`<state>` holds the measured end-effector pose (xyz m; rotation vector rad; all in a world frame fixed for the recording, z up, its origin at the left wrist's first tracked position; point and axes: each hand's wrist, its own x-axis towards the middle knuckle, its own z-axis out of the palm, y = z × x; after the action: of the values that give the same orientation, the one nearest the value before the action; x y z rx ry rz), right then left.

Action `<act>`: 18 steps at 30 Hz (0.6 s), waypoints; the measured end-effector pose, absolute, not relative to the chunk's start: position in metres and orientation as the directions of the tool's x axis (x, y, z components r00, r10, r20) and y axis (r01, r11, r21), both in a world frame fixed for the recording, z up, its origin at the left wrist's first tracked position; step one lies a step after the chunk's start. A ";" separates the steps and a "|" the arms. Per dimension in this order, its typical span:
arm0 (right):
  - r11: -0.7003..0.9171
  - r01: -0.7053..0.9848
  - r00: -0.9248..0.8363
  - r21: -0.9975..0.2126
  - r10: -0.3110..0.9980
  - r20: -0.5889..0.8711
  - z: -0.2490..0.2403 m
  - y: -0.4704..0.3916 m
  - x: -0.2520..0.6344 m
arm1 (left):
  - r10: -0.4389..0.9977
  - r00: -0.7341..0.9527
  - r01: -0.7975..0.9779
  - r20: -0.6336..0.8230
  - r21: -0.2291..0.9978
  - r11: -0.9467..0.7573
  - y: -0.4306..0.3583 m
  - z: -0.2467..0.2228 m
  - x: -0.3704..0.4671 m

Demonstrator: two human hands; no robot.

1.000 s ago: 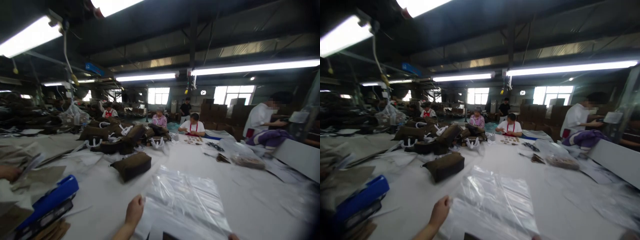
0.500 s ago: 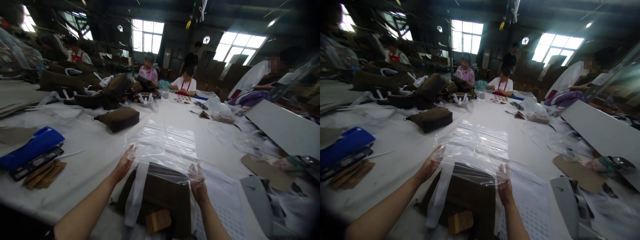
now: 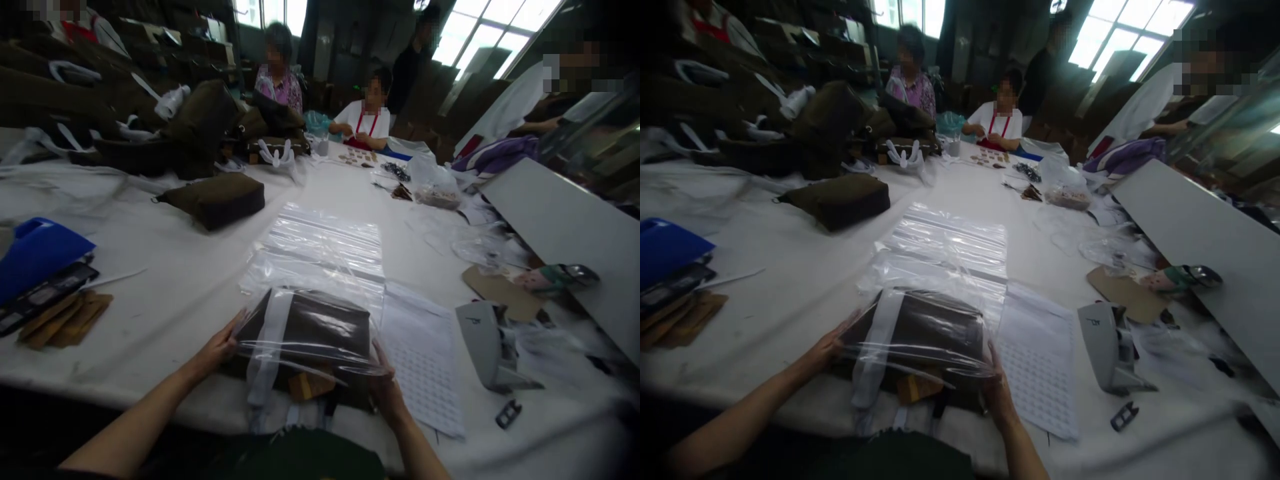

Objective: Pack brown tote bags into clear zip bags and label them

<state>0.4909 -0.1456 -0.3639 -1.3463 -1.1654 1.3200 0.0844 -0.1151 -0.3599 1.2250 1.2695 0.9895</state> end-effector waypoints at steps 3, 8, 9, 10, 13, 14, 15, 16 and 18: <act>-0.296 -0.090 -0.077 -0.951 0.954 -0.289 -0.363 -0.172 0.490 | 0.961 0.127 0.132 -0.246 0.964 0.229 -0.137 -0.361 0.076; 0.050 0.411 0.293 -0.910 0.938 0.184 -0.350 -0.202 0.497 | 0.958 0.040 0.406 -0.284 0.880 0.244 -0.137 -0.338 0.084; 0.177 0.543 0.234 -0.821 0.907 0.350 -0.346 -0.208 0.495 | 0.984 0.003 0.508 -0.178 0.848 0.152 -0.135 -0.331 0.089; 0.313 0.623 0.083 -0.717 0.885 0.458 -0.342 -0.214 0.491 | 0.999 -0.029 0.604 -0.024 0.796 0.036 -0.135 -0.324 0.093; 0.707 0.530 -0.505 -0.469 0.707 0.494 -0.332 -0.216 0.463 | 0.901 0.063 0.771 0.430 0.552 -0.318 -0.135 -0.302 0.107; 0.782 0.480 -0.611 -0.396 0.623 0.489 -0.330 -0.211 0.451 | 0.849 0.146 0.778 0.508 0.471 -0.416 -0.134 -0.295 0.111; 0.824 0.466 -0.658 -0.322 0.566 0.496 -0.327 -0.204 0.439 | 0.800 0.229 0.771 0.555 0.398 -0.497 -0.133 -0.290 0.115; 0.836 0.486 -0.672 -0.257 0.545 0.502 -0.325 -0.195 0.428 | 0.757 0.302 0.757 0.580 0.336 -0.560 -0.131 -0.285 0.118; 0.816 0.551 -0.682 -0.175 0.561 0.469 -0.319 -0.178 0.413 | 0.689 0.403 0.729 0.602 0.244 -0.640 -0.125 -0.277 0.126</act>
<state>0.4131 -0.1776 -0.3187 -0.8219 -2.4852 0.0269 0.1261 -0.1247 -0.2773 2.6792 1.3550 1.1047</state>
